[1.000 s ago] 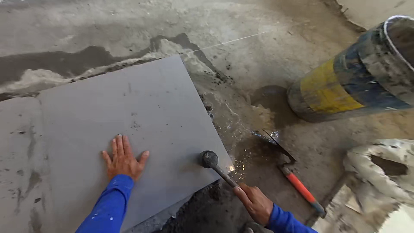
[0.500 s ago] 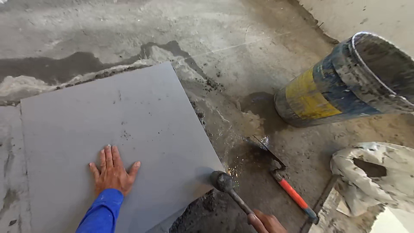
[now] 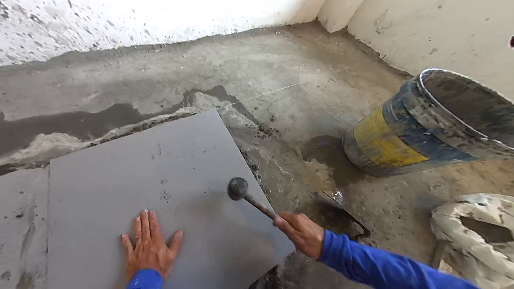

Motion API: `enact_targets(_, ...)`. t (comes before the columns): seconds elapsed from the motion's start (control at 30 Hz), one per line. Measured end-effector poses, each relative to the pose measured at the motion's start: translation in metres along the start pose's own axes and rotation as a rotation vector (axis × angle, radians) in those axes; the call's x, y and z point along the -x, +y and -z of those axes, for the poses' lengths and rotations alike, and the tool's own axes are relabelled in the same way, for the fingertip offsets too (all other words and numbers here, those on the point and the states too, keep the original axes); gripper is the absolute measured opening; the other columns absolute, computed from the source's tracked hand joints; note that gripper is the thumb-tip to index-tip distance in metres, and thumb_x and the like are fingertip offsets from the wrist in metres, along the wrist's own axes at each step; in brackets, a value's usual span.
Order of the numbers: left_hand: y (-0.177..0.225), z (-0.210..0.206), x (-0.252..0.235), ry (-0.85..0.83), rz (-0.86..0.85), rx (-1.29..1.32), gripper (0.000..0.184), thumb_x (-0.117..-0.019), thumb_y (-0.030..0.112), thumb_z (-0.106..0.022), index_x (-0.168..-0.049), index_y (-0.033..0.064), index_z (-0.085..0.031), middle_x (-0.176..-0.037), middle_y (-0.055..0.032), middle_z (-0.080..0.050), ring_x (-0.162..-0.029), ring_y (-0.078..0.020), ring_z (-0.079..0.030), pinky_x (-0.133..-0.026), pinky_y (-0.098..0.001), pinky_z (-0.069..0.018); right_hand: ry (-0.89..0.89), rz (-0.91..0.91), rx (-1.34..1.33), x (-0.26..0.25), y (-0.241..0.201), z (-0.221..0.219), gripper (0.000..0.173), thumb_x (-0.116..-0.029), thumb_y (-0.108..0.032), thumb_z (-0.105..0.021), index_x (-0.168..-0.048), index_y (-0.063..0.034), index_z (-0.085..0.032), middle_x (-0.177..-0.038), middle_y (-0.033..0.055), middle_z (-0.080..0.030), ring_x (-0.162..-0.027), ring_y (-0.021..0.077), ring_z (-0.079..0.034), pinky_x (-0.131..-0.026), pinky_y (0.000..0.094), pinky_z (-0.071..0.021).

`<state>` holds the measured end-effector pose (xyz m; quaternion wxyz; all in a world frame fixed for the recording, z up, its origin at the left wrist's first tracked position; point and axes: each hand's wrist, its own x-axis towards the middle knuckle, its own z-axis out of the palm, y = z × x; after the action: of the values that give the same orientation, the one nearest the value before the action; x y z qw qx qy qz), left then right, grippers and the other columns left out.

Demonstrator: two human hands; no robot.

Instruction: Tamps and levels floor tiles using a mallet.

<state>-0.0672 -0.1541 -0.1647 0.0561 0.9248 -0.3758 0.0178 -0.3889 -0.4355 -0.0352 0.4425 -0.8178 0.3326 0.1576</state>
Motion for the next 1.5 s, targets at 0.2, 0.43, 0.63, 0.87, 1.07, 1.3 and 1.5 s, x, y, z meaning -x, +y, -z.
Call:
enact_targets(0.2, 0.001, 0.003, 0.003, -0.019, -0.004, 0.006, 0.12, -0.0817, 0.091, -0.025, -0.161, 0.0008, -0.03, -0.166, -0.0204, -0.031, -0.155, -0.0399, -0.027, -0.119, -0.0732, -0.0151, 0.138, -0.067, -0.021, -0.125, -0.056, 0.015, 0.06, -0.1122, -0.045, -0.026, -0.111, -0.0024, -0.068, -0.088, 0.0182, -0.067, -0.084, 0.0339, -0.067, -0.079, 0.0565, -0.0543)
enact_targets(0.43, -0.001, 0.007, 0.004, -0.041, -0.02, 0.006, 0.121, -0.0826, 0.09, -0.033, -0.16, -0.0023, -0.029, -0.165, -0.0249, -0.031, -0.154, -0.0436, -0.027, -0.118, -0.075, -0.0141, 0.258, -0.159, -0.164, -0.197, -0.101, 0.015, 0.066, -0.1117, -0.048, -0.023, -0.11, -0.0011, -0.07, -0.099, 0.0221, -0.069, -0.096, 0.0377, -0.068, -0.085, 0.0606, -0.0527)
enact_targets(0.63, 0.0, 0.006, 0.007, -0.034, -0.015, 0.003, 0.12, -0.0826, 0.091, -0.029, -0.16, -0.0013, -0.031, -0.165, -0.0232, -0.032, -0.154, -0.0425, -0.028, -0.119, -0.074, -0.0152, 0.329, -0.225, -0.22, -0.212, -0.114, 0.008, 0.068, -0.1117, -0.047, -0.021, -0.113, -0.0017, -0.071, -0.106, 0.0237, -0.07, -0.103, 0.0396, -0.068, -0.089, 0.0621, -0.0521)
enact_targets(0.87, 0.007, 0.011, 0.005, -0.032, 0.017, -0.012, 0.119, -0.0808, 0.09, -0.029, -0.159, 0.0012, -0.034, -0.165, -0.0203, -0.035, -0.154, -0.0399, -0.03, -0.119, -0.0722, -0.0164, 0.376, -0.255, -0.241, -0.216, -0.116, 0.023, 0.068, -0.1114, -0.049, -0.022, -0.116, -0.0014, -0.07, -0.104, 0.0256, -0.069, -0.097, 0.0417, -0.068, -0.086, 0.0634, -0.0519)
enact_targets(1.07, 0.007, 0.008, 0.004, -0.036, 0.035, -0.039, 0.118, -0.0803, 0.091, -0.029, -0.16, 0.0035, -0.035, -0.165, -0.0177, -0.036, -0.154, -0.0378, -0.03, -0.121, -0.0707, -0.0158, 0.419, -0.264, -0.246, -0.213, -0.11, 0.02, 0.069, -0.1116, -0.05, -0.021, -0.11, -0.0013, -0.07, -0.087, 0.0213, -0.066, -0.078, 0.037, -0.064, -0.072, 0.0588, -0.0511)
enact_targets(1.3, 0.007, 0.004, 0.004, -0.009, 0.024, -0.021, 0.116, -0.081, 0.09, -0.029, -0.159, 0.0036, -0.037, -0.164, -0.0172, -0.037, -0.154, -0.0376, -0.031, -0.121, -0.0708, -0.0157, 0.419, -0.248, -0.274, -0.205, -0.097, 0.012, 0.073, -0.11, -0.056, -0.02, -0.109, -0.0031, -0.071, -0.077, 0.0179, -0.062, -0.063, 0.0326, -0.06, -0.061, 0.0543, -0.0507)
enact_targets(1.5, 0.007, 0.005, 0.004, 0.0, 0.026, -0.024, 0.118, -0.0807, 0.09, -0.028, -0.159, 0.0026, -0.037, -0.164, -0.0185, -0.037, -0.154, -0.0382, -0.031, -0.12, -0.0712, -0.0163, 0.423, -0.254, -0.259, -0.195, -0.087, 0.002, 0.076, -0.1087, -0.059, -0.02, -0.1, -0.0018, -0.07, -0.075, 0.0199, -0.062, -0.064, 0.035, -0.061, -0.059, 0.0558, -0.0495)
